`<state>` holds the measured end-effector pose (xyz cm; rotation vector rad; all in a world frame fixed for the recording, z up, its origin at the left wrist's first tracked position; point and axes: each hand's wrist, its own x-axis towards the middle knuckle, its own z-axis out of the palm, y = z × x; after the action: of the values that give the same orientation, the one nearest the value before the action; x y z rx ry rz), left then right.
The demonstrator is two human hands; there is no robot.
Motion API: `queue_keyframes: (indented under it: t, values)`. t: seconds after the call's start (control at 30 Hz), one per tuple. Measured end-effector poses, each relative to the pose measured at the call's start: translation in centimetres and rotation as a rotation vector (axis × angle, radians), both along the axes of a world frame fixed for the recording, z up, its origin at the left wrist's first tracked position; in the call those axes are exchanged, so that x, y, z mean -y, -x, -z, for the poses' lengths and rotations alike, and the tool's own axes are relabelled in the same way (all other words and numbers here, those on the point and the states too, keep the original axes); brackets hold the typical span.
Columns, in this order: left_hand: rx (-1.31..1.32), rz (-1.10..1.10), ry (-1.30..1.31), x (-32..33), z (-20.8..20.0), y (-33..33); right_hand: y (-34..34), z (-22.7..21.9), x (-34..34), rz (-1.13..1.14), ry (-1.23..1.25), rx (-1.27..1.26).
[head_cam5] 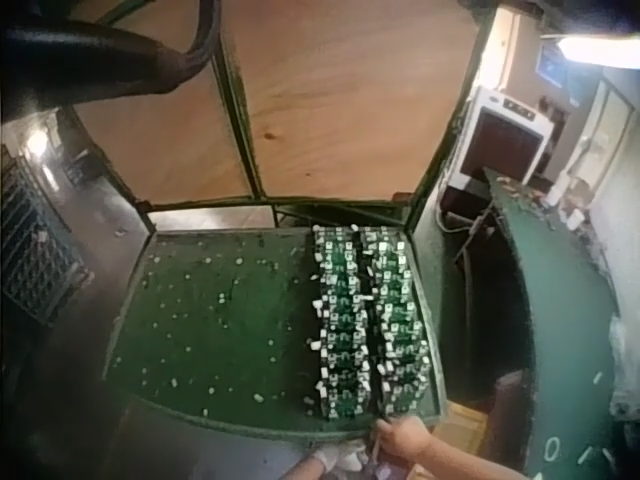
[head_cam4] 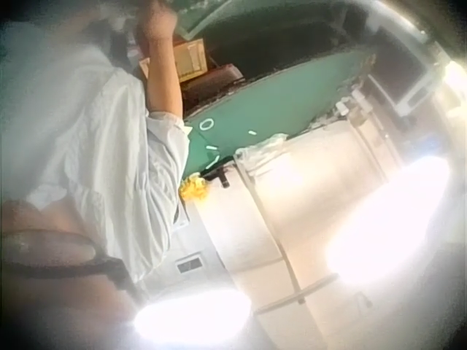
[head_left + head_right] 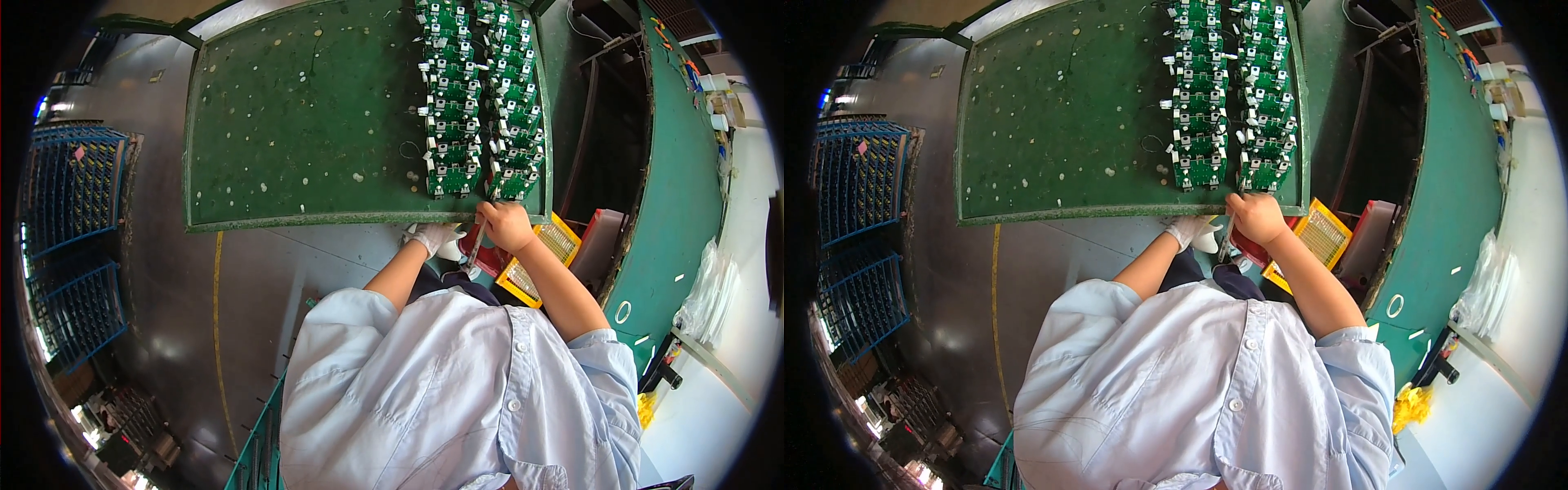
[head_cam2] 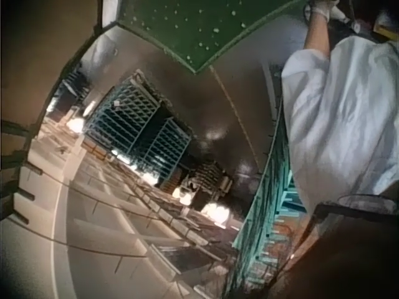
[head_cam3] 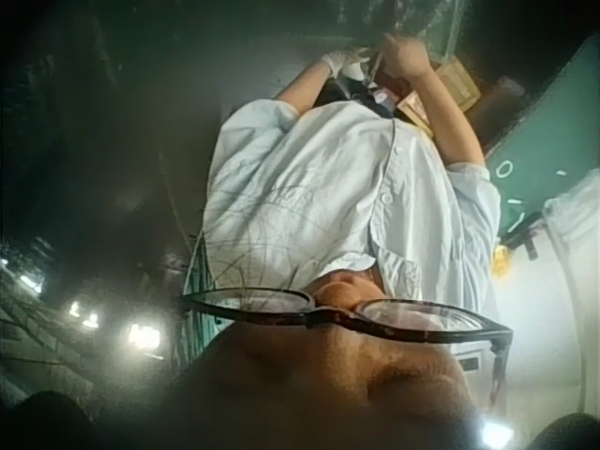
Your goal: The person assembles electronic components onto printed circuit boards at a factory workbench, using pliers to manipulate the components.
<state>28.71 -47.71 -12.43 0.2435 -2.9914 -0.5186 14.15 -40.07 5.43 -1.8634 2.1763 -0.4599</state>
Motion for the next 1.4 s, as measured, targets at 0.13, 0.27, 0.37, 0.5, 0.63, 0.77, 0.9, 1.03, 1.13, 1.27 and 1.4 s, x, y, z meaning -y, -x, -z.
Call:
queue_keyframes:
  t: [0.13, 0.27, 0.37, 0.5, 0.63, 0.77, 0.9, 1.03, 1.13, 1.27, 1.4]
  values:
    - [0.189, 0.167, -0.179, 0.8, -0.4, 0.3, -0.3, -0.8, 0.2, 0.094, -0.029, -0.08]
    - [0.465, 0.114, -0.21, 0.4, -1.4, 1.1, -0.4, 0.0, -1.2, 0.051, -0.018, -0.1]
    - [0.377, 0.072, -0.238, 0.4, -1.4, 0.8, -0.8, -0.1, -1.7, -0.071, 0.228, -0.123]
    - [0.276, 0.054, 0.099, 0.3, -2.1, 0.4, -0.7, 0.0, -1.7, -0.058, 0.221, -0.15]
    - [0.266, 0.068, 0.164, 0.3, -1.8, 0.0, -0.5, 0.4, -1.6, -0.064, 0.182, -0.124]
    - [0.255, 0.074, 0.228, 0.3, -1.1, -0.4, -0.4, 0.2, -1.4, -0.04, 0.131, -0.191]
    - [0.242, 0.077, 0.292, 0.5, -0.7, -0.9, -0.6, -0.1, -0.9, -0.06, 0.142, -0.241]
    - [0.222, 0.078, 0.357, 0.9, -1.6, -1.3, -0.8, 0.3, -0.6, -0.104, 0.113, -0.305]
    - [0.368, -0.274, -0.614, 2.9, -7.2, -1.1, -0.2, 0.2, -1.0, -0.08, 0.096, -0.304]
    - [0.473, -0.364, -0.692, 3.0, -9.2, -3.2, -0.4, 0.0, -0.4, -0.136, 0.042, -0.337]
    - [0.315, -0.461, -0.629, 2.2, -7.4, -6.1, -0.7, -0.7, 0.4, -0.193, -0.085, -0.365]
